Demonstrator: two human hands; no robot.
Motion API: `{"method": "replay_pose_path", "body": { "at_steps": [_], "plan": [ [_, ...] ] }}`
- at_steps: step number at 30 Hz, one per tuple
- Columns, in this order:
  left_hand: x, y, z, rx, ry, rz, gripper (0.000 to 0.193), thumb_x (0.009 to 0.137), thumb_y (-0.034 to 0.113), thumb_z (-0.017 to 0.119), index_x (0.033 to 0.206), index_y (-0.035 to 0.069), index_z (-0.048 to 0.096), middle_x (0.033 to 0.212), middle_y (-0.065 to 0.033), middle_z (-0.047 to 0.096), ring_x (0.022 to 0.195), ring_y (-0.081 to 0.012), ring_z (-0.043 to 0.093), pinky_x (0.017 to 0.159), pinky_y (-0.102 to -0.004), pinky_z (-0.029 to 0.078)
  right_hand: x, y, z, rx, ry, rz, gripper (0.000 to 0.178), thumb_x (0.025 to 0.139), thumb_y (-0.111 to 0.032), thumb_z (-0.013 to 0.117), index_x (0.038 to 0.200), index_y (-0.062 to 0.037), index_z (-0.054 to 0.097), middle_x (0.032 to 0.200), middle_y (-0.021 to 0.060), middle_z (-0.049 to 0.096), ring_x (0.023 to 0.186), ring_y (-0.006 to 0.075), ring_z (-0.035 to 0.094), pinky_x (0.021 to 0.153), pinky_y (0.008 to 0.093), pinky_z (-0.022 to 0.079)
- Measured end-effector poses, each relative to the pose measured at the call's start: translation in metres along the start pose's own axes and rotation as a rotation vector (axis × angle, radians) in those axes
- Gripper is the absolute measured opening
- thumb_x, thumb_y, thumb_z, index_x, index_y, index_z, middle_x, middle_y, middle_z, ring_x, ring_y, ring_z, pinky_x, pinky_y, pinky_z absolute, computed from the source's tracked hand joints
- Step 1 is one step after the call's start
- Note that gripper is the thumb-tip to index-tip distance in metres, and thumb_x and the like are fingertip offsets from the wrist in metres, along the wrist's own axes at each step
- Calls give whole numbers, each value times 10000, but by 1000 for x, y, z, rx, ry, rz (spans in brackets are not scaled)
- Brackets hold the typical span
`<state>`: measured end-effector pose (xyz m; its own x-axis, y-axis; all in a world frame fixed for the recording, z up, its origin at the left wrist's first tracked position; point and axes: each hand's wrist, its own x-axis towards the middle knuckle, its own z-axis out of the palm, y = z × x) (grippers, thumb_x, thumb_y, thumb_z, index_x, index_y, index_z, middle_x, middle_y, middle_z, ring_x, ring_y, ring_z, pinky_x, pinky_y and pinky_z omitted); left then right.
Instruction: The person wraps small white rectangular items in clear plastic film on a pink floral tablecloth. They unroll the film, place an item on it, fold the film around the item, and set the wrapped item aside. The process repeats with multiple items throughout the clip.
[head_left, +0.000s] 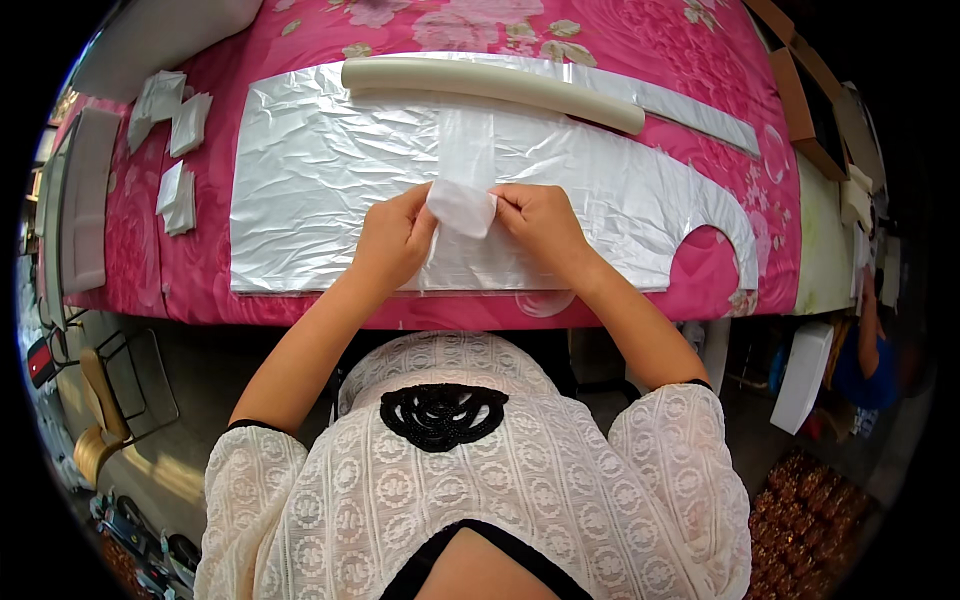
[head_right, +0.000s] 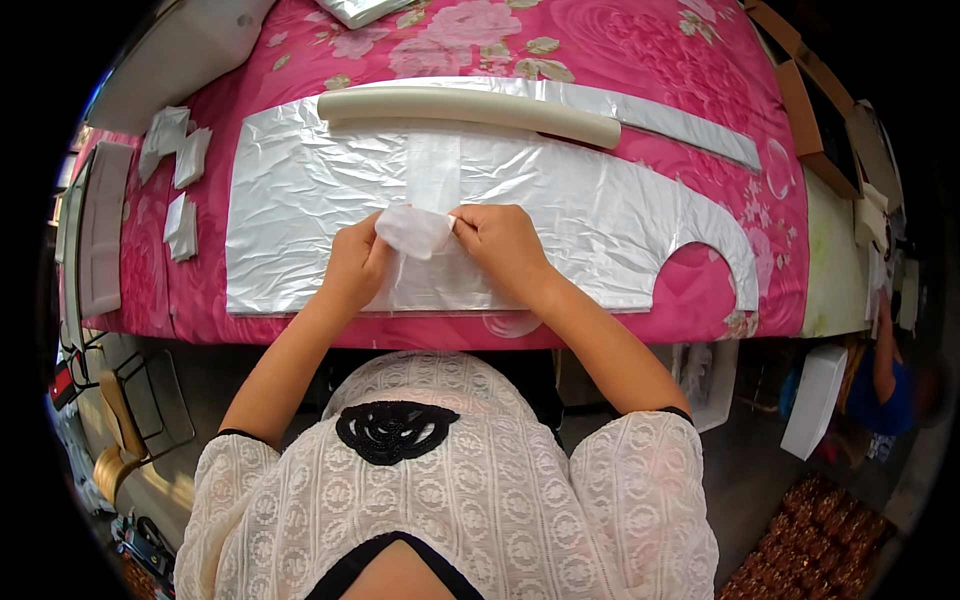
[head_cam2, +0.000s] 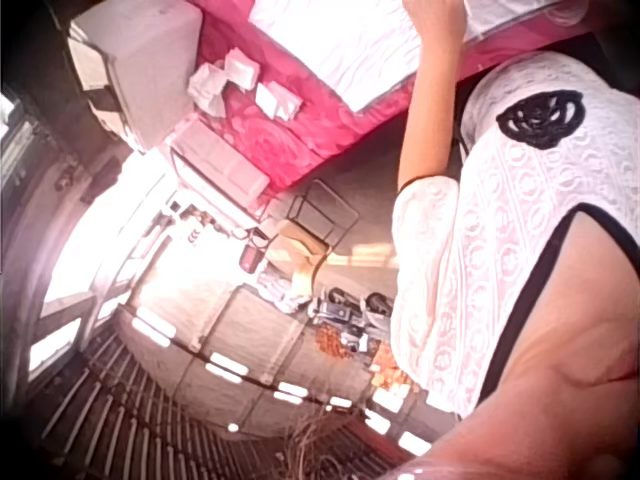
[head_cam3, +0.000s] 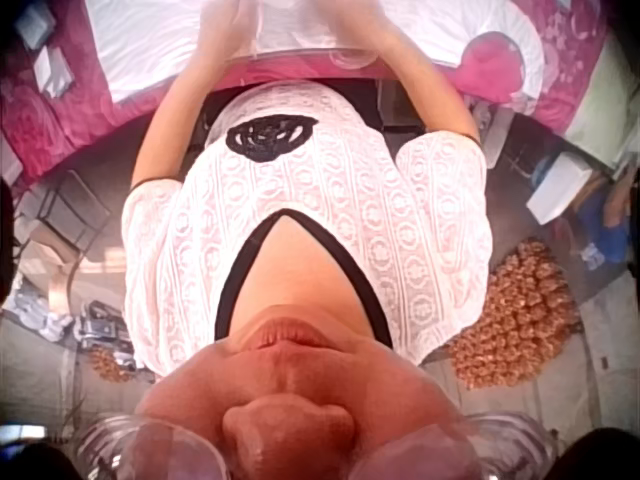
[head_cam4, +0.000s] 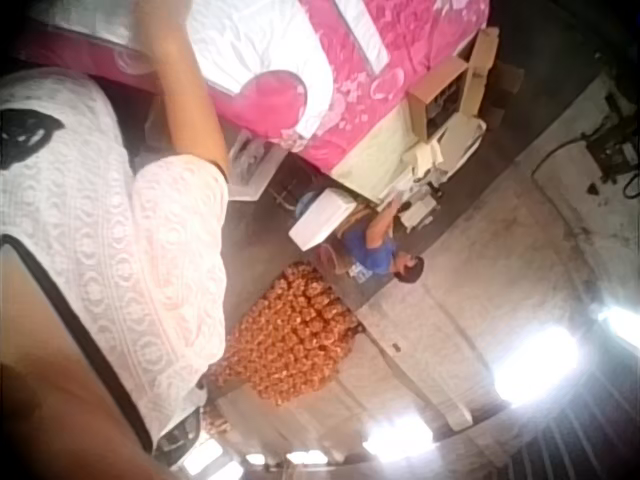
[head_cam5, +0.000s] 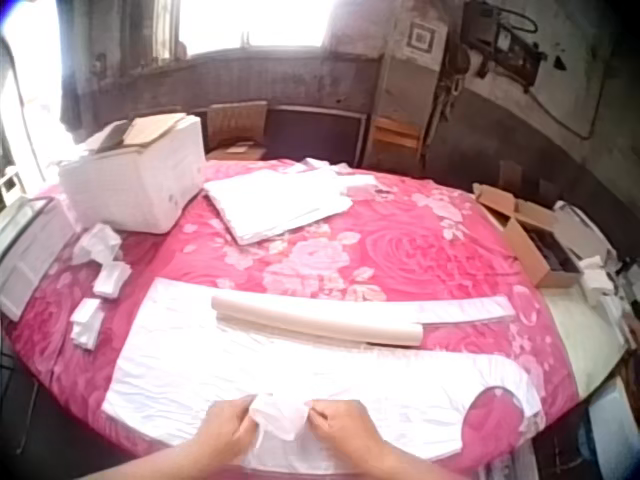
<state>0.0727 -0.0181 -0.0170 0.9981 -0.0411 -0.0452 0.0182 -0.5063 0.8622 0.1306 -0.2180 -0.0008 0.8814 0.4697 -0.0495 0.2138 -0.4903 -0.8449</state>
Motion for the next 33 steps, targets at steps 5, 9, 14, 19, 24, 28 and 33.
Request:
{"method": "replay_pose_path", "body": {
  "at_steps": [5,9,14,19,24,28,33],
  "plan": [
    [8,15,6,30,223,54,431,877,189,553,1254,-3,473,1221,-190,531,1047,-267,557,844,-361,458,38,-1,-13,94,-259,401,278,851,-246,615,788,19,670,637,54,629,548,102,608,504,245,440],
    [2,11,16,549,57,417,599,881,242,532,1372,-24,313,1431,-208,296,1312,-322,315,1059,-421,270,46,0,-16,151,-306,487,267,831,-234,621,734,12,661,608,58,626,539,109,620,516,242,459],
    [0,5,36,690,-47,314,735,872,346,523,1406,-49,209,1485,-212,179,1392,-322,155,1122,-445,115,44,-1,-15,191,-271,516,238,814,-211,627,746,16,643,647,88,640,548,129,628,543,263,481],
    [0,2,38,686,-12,301,708,864,328,525,1394,-51,247,1477,-207,209,1386,-316,182,1118,-435,135,12,-13,2,-235,51,95,332,737,-169,709,996,10,602,882,132,638,796,226,640,705,303,500],
    [6,10,34,694,-12,290,661,845,277,544,1366,-55,310,1446,-193,290,1350,-306,267,1103,-408,197,12,12,4,-546,166,-579,456,728,-116,681,1146,5,546,1167,157,553,1113,302,510,945,390,412],
    [12,9,28,673,24,322,629,785,195,577,1326,-51,369,1389,-184,366,1282,-297,355,1066,-396,271,25,21,-1,-497,19,-638,458,744,-76,630,1189,-18,542,1263,138,520,1187,293,474,1017,386,371],
    [23,2,26,687,75,379,481,728,61,572,1191,-51,508,1253,-157,515,1172,-282,472,984,-383,378,39,27,-13,-390,-86,-589,459,715,15,551,1171,-29,569,1253,128,536,1182,285,484,1024,376,370]
  ]
}}
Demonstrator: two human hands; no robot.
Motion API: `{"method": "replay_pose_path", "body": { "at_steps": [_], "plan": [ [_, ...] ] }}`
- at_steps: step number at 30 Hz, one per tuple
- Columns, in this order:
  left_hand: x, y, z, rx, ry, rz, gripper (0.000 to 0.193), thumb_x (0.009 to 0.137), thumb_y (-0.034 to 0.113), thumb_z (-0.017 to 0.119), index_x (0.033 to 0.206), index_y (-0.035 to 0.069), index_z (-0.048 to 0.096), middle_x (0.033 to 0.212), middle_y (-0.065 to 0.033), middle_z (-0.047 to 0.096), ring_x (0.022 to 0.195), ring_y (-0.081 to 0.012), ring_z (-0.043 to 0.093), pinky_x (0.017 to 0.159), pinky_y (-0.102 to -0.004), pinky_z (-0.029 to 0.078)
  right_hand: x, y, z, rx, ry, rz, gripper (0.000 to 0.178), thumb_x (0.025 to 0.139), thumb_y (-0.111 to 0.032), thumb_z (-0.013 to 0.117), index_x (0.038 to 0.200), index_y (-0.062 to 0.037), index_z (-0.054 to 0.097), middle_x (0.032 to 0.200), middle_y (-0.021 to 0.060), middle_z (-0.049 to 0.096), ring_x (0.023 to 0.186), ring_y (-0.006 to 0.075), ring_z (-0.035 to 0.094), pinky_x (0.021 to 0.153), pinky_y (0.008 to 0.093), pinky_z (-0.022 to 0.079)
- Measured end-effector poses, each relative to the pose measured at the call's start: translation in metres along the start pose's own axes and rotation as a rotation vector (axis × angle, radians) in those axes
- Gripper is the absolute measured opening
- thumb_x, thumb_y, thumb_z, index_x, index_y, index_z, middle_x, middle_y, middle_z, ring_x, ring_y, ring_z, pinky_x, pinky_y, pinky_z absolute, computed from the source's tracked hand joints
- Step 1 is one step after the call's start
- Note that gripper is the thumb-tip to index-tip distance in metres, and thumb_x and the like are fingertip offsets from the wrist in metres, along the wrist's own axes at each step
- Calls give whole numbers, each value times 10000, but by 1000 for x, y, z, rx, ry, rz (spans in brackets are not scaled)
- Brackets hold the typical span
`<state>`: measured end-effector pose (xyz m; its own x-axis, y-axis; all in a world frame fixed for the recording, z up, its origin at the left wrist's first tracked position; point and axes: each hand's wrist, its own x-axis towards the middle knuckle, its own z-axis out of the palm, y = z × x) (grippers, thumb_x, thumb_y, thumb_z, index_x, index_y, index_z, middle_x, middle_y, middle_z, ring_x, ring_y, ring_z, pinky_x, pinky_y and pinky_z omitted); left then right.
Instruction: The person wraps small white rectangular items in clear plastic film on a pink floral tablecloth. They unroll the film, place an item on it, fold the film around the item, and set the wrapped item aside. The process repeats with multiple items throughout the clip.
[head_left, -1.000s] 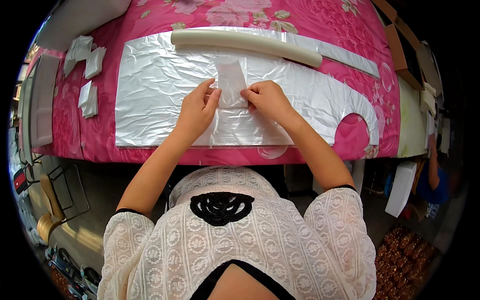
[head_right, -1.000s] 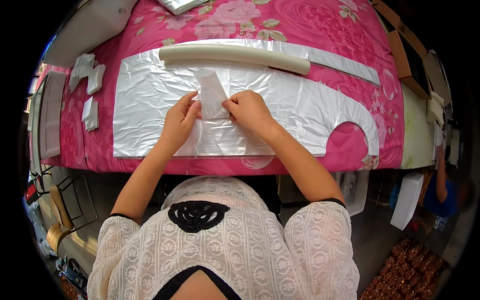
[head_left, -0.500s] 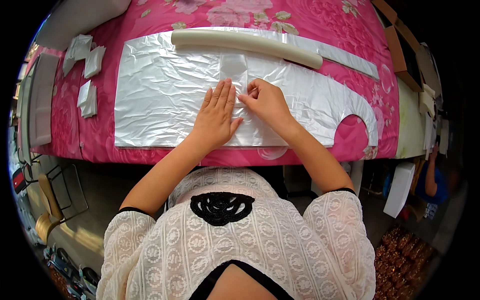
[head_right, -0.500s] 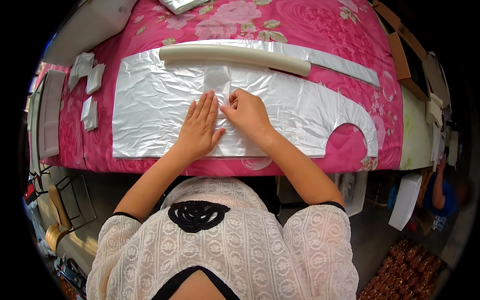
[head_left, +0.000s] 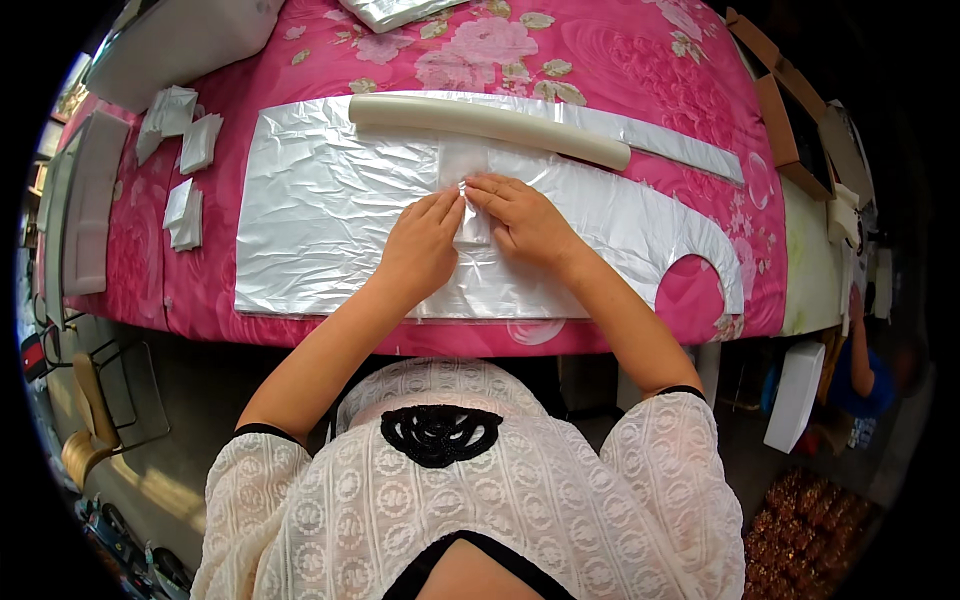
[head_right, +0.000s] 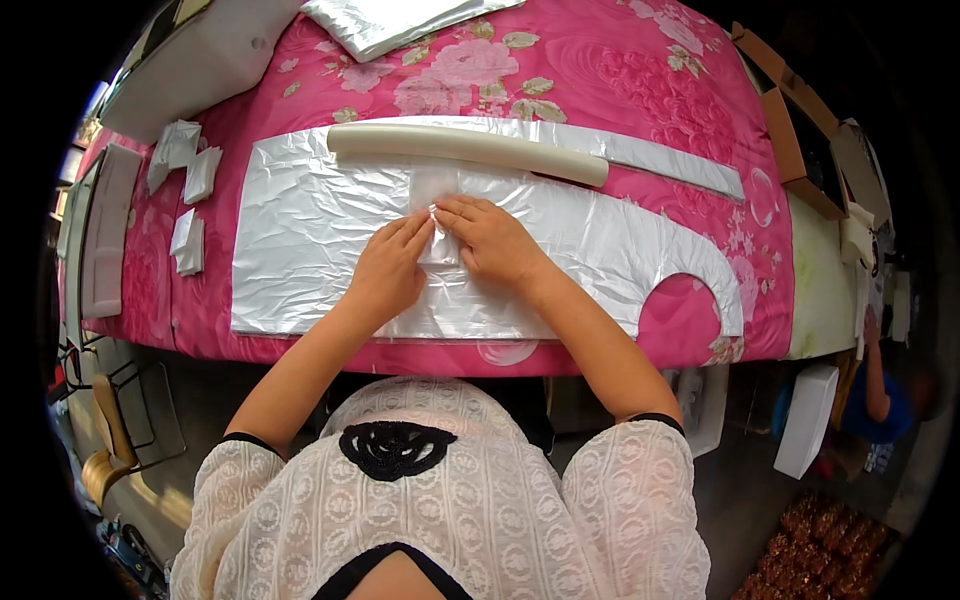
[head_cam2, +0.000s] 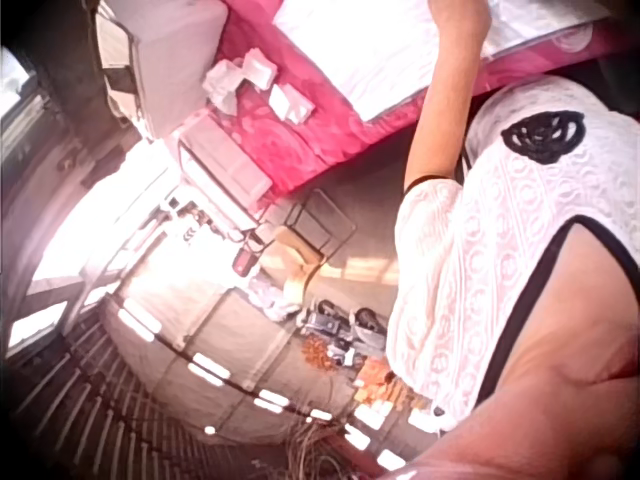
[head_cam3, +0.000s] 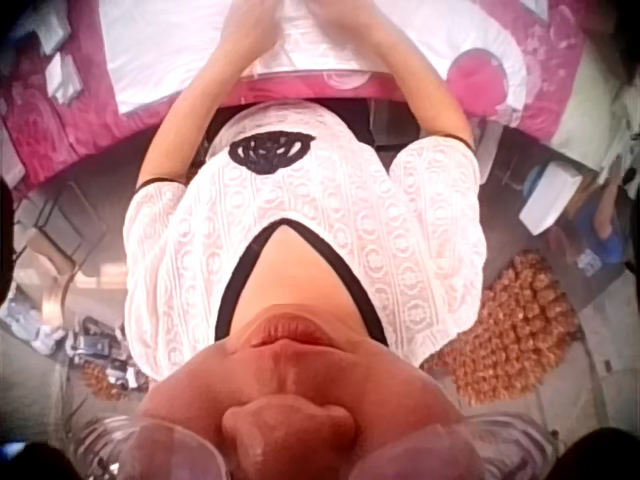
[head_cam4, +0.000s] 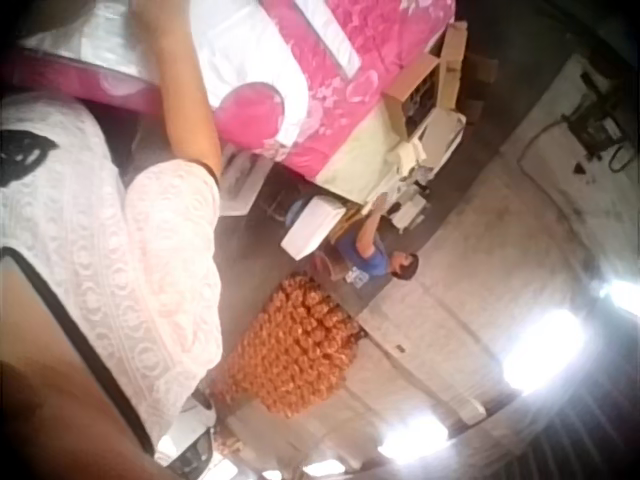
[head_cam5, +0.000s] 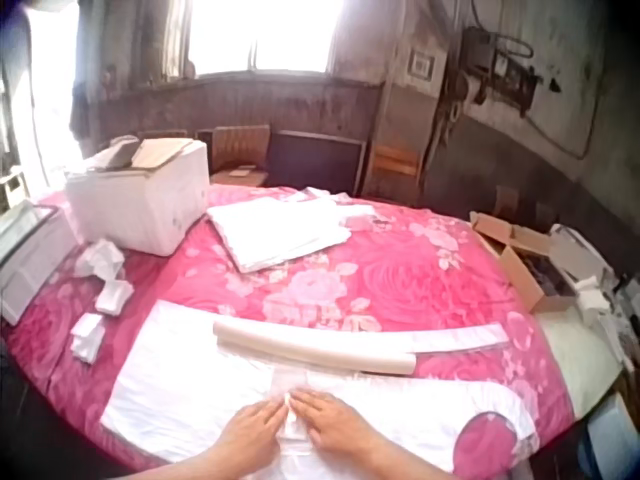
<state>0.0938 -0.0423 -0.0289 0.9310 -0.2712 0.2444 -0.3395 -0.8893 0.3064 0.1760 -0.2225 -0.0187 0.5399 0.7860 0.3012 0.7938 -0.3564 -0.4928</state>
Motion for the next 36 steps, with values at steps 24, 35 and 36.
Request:
{"method": "replay_pose_path", "body": {
  "at_steps": [24,35,36],
  "plan": [
    [-36,9,-29,-633,-57,-523,507,830,110,600,1292,-30,445,807,-141,671,813,-257,650,708,-321,491,-14,-49,5,388,38,617,188,829,-177,609,886,-15,688,711,105,662,617,202,616,605,303,464],
    [-8,-6,-33,-630,-64,-684,708,780,135,664,1342,-101,304,758,-133,670,671,-219,662,641,-294,506,16,-41,-1,285,-131,878,269,733,-313,666,720,-49,713,610,106,641,610,243,631,597,360,480],
    [-8,-6,-36,-655,-70,-694,692,779,126,664,1336,-96,319,796,-136,670,673,-219,661,645,-296,508,16,-40,0,278,-142,883,268,726,-315,671,715,-50,712,611,104,642,609,241,631,597,359,481]
  ]
}}
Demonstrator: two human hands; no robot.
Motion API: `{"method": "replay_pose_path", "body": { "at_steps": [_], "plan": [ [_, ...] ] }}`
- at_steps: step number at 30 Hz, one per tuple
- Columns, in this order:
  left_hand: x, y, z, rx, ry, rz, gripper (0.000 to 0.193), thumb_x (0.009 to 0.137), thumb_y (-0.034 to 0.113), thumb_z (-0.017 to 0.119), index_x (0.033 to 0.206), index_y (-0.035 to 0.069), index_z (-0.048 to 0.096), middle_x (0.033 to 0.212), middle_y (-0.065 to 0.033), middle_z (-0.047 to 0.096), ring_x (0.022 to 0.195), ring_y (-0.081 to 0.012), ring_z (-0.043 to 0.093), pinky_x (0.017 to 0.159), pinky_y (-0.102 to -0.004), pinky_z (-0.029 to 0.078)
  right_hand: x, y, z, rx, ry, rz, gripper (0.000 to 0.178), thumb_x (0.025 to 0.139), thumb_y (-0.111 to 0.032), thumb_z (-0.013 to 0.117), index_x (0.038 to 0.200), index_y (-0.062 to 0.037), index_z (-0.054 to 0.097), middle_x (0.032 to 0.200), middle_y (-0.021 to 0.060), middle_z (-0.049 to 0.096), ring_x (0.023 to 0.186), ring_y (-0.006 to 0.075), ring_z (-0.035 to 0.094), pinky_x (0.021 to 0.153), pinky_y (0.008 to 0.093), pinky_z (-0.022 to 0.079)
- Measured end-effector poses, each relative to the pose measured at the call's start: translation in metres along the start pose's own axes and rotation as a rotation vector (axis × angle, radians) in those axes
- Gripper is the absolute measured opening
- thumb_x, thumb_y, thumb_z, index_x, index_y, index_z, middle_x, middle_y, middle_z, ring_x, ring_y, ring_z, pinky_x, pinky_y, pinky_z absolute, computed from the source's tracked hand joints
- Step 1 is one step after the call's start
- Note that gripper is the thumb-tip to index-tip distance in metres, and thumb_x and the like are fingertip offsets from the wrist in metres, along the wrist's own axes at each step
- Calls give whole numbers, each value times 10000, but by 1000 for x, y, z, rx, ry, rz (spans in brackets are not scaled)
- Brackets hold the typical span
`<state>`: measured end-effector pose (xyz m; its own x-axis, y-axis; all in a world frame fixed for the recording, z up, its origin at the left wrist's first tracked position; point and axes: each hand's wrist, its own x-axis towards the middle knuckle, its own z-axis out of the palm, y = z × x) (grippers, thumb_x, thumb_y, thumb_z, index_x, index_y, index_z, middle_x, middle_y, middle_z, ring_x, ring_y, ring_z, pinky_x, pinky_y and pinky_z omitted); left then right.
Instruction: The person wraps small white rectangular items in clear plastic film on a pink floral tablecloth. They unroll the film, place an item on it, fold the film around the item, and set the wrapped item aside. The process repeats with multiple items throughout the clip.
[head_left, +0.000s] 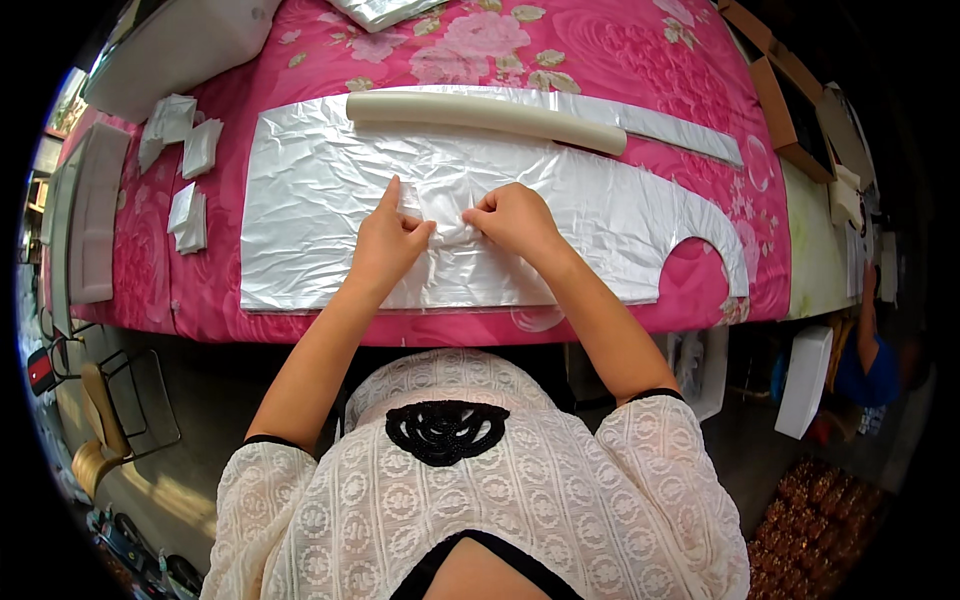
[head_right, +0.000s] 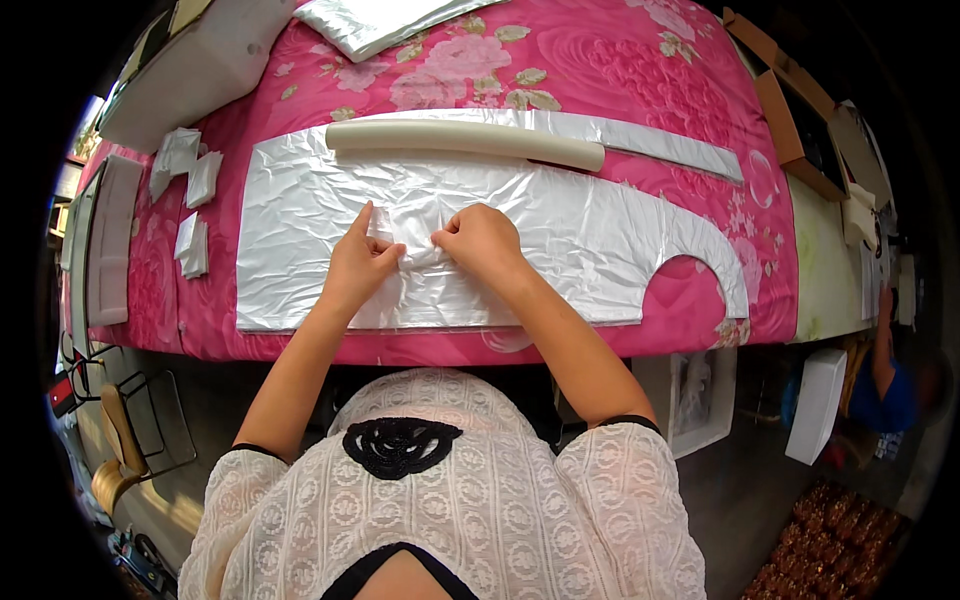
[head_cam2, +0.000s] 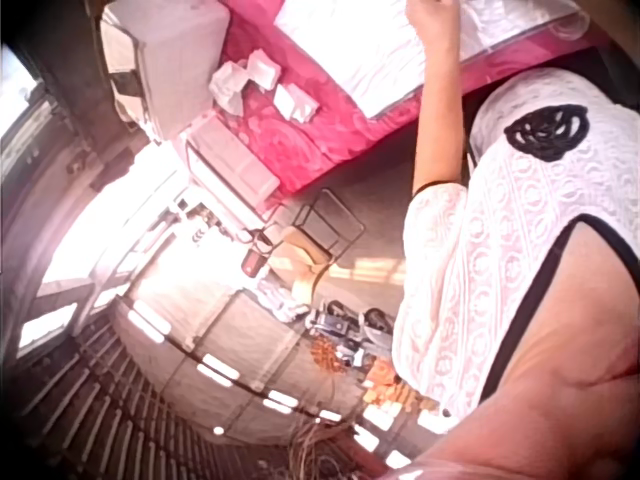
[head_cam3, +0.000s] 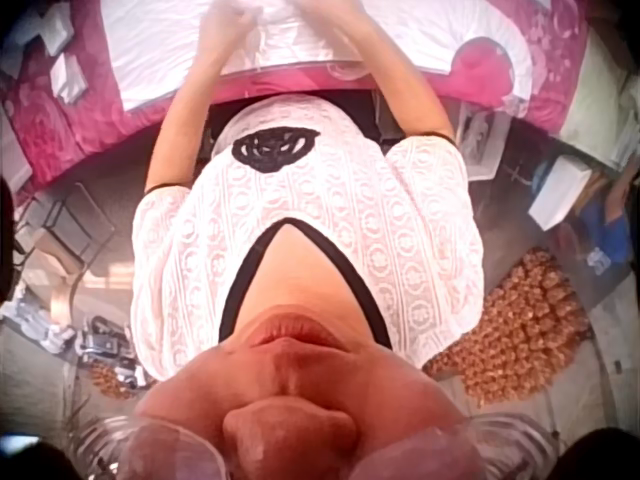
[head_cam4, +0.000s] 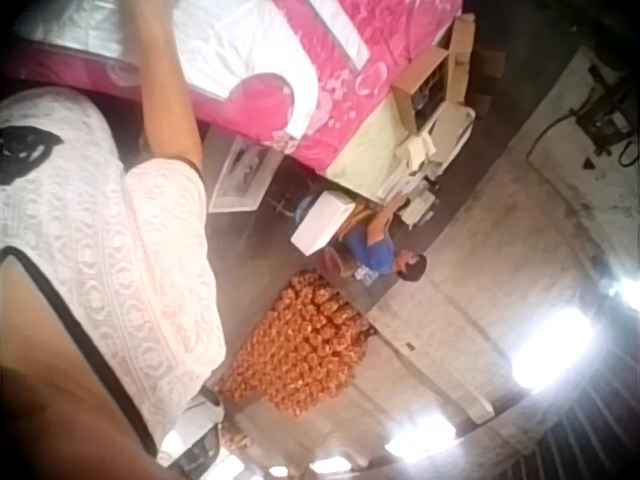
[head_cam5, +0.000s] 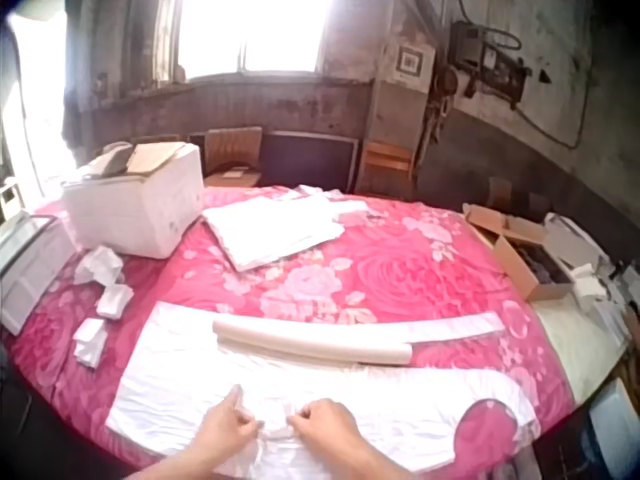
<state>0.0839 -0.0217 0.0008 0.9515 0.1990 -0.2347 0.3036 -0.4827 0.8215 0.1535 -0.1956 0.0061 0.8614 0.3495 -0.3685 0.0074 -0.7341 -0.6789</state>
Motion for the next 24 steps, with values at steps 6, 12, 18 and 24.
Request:
{"method": "replay_pose_path", "body": {
  "at_steps": [6,12,18,24],
  "plan": [
    [8,-7,-20,251,139,412,513,811,58,615,1283,-27,433,1212,-194,517,942,-272,604,807,-342,494,2,-1,-1,-27,-21,33,258,710,-313,677,700,-58,711,615,103,645,612,244,634,604,357,487],
    [0,-2,25,627,-10,652,756,841,358,583,1367,-82,265,1440,-249,253,1368,-364,199,1106,-484,162,5,-2,2,-59,-12,12,288,755,-296,666,744,-9,694,598,89,641,543,174,612,553,296,470],
    [8,-19,47,626,63,634,910,823,518,520,1384,-114,182,1462,-269,183,1390,-357,136,1121,-471,98,-2,3,4,35,30,2,252,723,-240,707,732,8,669,620,79,640,534,143,592,514,269,453],
    [5,-19,44,646,40,599,1008,798,638,460,1390,-116,150,1470,-273,144,1393,-370,98,1123,-467,76,-19,-14,-11,-339,39,-45,231,653,-241,716,764,-48,651,664,86,641,646,247,633,607,351,484]
  ]
}}
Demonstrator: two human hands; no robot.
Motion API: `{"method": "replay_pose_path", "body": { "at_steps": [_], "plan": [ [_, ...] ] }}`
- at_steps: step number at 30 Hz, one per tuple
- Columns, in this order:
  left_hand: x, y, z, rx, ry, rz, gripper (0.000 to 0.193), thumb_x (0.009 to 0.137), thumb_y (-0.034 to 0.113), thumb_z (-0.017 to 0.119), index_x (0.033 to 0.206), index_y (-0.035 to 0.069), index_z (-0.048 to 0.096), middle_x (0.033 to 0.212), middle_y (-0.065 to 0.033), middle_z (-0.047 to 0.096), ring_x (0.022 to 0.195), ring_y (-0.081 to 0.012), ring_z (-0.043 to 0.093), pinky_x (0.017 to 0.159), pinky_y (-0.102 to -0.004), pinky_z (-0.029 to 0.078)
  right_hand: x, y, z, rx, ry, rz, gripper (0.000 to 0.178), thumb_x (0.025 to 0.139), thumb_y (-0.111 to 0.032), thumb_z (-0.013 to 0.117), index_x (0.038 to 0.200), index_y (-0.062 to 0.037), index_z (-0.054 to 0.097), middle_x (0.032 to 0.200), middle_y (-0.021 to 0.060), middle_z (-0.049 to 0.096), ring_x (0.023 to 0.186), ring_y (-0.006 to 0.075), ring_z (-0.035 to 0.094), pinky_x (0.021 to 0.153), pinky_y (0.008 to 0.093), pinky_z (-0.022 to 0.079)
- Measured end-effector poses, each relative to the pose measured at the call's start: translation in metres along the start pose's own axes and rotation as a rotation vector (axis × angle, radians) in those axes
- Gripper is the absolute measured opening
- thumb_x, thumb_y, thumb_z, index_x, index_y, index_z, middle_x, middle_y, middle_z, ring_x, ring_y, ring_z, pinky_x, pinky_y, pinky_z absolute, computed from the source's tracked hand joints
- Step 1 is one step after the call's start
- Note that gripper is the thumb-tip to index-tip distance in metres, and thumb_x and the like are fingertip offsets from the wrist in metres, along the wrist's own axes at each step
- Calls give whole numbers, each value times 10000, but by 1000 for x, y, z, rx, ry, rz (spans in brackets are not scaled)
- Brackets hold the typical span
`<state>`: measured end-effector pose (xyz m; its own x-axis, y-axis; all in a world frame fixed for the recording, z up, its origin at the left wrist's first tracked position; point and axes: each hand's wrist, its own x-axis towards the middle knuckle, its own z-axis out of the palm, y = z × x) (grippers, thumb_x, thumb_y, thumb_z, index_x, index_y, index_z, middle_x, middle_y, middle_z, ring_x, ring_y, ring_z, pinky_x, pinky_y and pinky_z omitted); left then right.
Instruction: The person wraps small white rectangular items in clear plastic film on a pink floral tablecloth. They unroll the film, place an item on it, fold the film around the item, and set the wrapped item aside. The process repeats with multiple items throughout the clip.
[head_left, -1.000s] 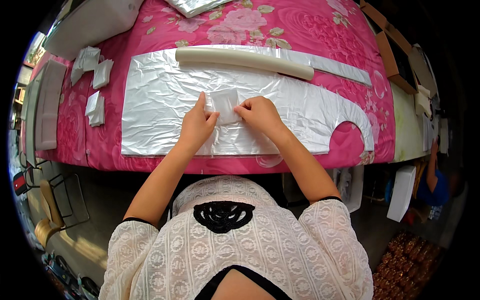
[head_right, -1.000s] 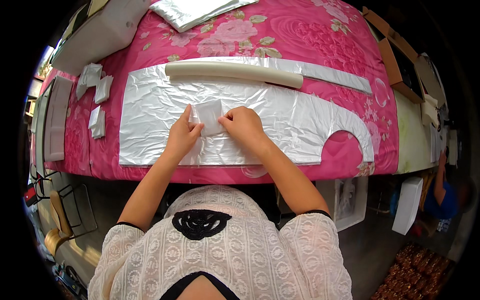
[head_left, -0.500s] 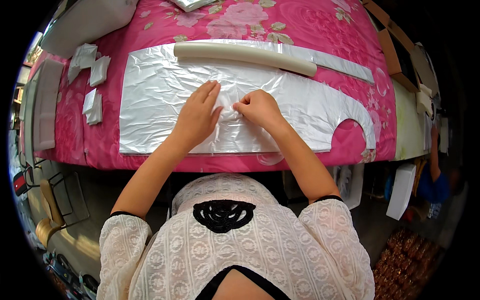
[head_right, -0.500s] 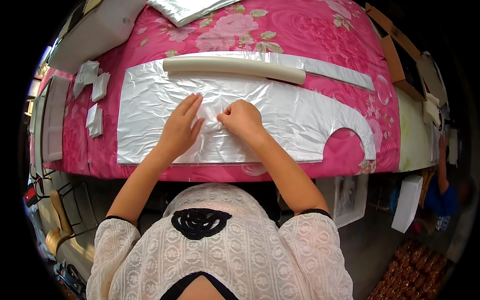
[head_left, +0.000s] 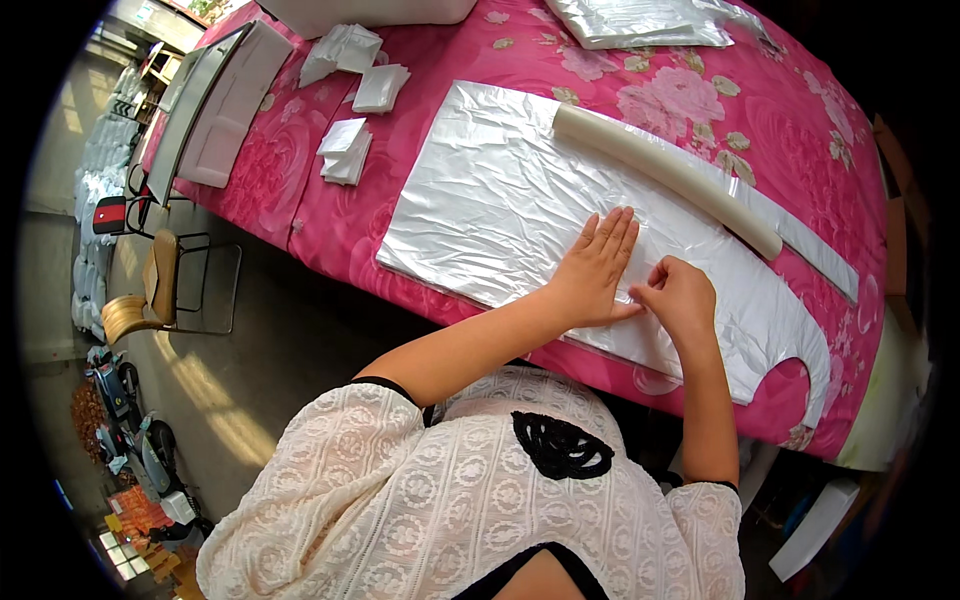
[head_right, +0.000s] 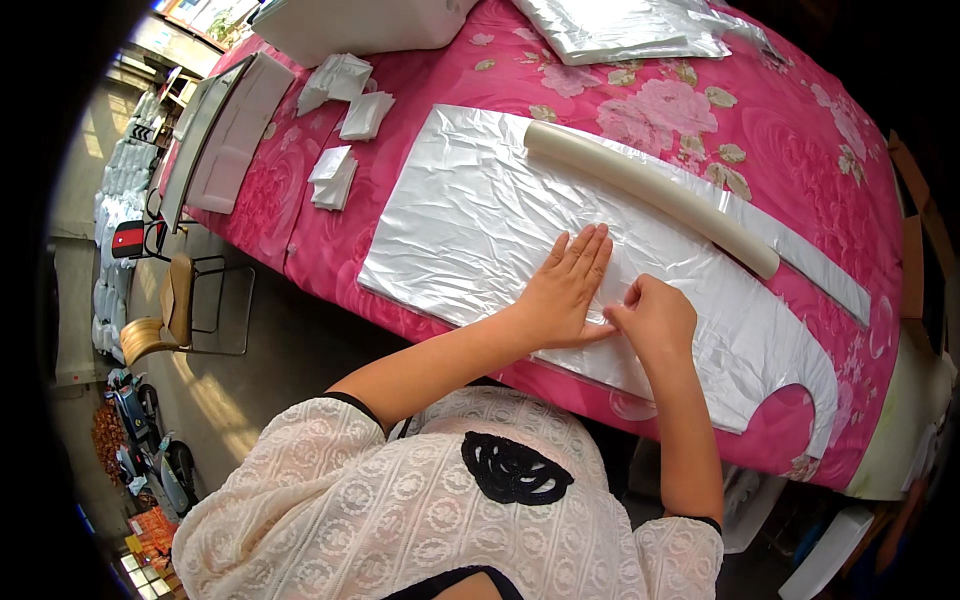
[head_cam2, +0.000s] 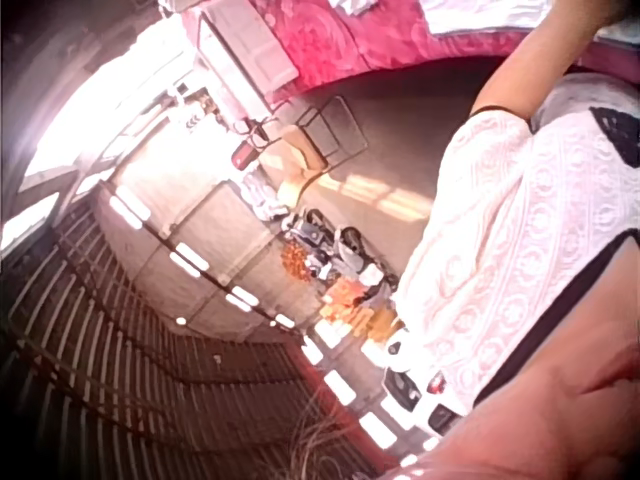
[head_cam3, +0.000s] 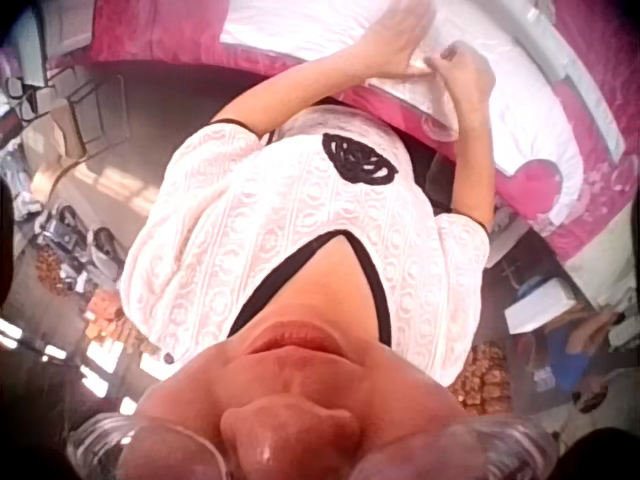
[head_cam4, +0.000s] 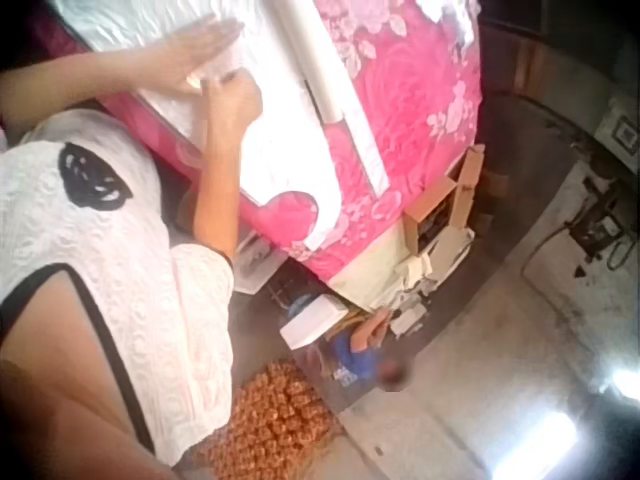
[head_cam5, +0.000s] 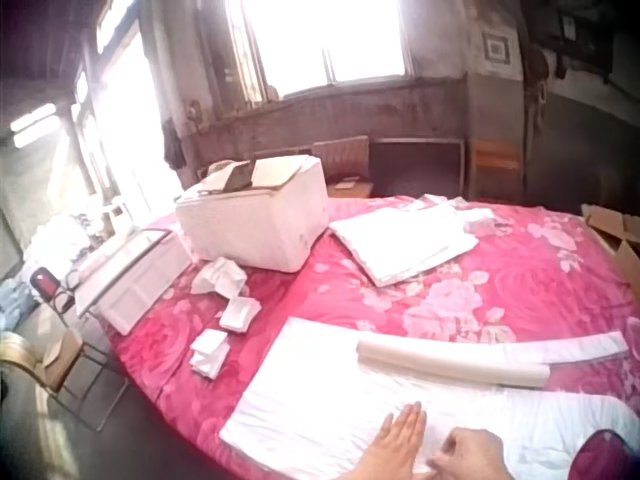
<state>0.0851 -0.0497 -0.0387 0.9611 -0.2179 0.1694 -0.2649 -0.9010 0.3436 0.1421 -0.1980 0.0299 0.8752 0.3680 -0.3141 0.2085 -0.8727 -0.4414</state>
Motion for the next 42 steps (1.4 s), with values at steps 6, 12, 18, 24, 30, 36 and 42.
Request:
{"method": "replay_pose_path", "body": {
  "at_steps": [6,12,18,24,30,36,42],
  "plan": [
    [-21,-8,-16,-287,154,-20,895,813,432,599,1402,-75,155,1467,-278,126,1377,-398,110,1115,-464,120,16,3,-2,-139,336,-485,362,682,-137,722,1005,-31,595,1007,132,609,957,299,559,818,377,461],
    [-107,-22,-72,-1266,-394,-873,295,944,155,494,1159,-43,530,1102,-146,618,979,-182,613,865,-304,489,38,-23,73,-140,255,-661,627,874,-423,513,1354,-38,391,1446,214,278,1359,345,222,1107,461,160],
    [-182,-18,-72,-1674,-151,-1288,410,917,326,546,1132,-23,537,1064,-140,620,965,-197,612,825,-315,502,-22,-99,133,241,29,-640,671,915,-471,411,1379,7,327,1467,247,200,1379,395,125,1107,495,76],
    [-193,-52,-69,-1072,-57,-1055,206,848,181,621,913,-14,625,810,-68,650,757,-132,621,645,-271,490,-36,-131,136,320,-176,-851,554,890,-406,498,1282,-16,472,1398,245,337,1351,431,168,1090,517,132],
    [-167,-169,-138,-812,349,-737,586,808,-42,630,1320,-30,346,897,-72,626,816,-98,603,724,-219,477,-26,-114,107,347,-68,-787,478,825,-272,617,1199,11,529,1353,241,396,1316,432,244,1075,474,235],
    [-105,-234,-165,306,415,-357,601,739,72,688,1295,43,460,1051,-133,586,1003,-238,561,872,-331,442,-30,-110,105,358,-86,-743,479,817,-235,624,1203,29,524,1340,240,412,1315,419,252,1081,459,239],
    [-91,-223,-108,458,275,-684,641,829,441,565,1351,99,418,1461,-207,208,1365,-395,122,1070,-589,108,-30,-91,98,307,-44,-704,473,813,-219,628,1207,20,524,1340,229,415,1312,411,261,1076,459,249]
  ]
}}
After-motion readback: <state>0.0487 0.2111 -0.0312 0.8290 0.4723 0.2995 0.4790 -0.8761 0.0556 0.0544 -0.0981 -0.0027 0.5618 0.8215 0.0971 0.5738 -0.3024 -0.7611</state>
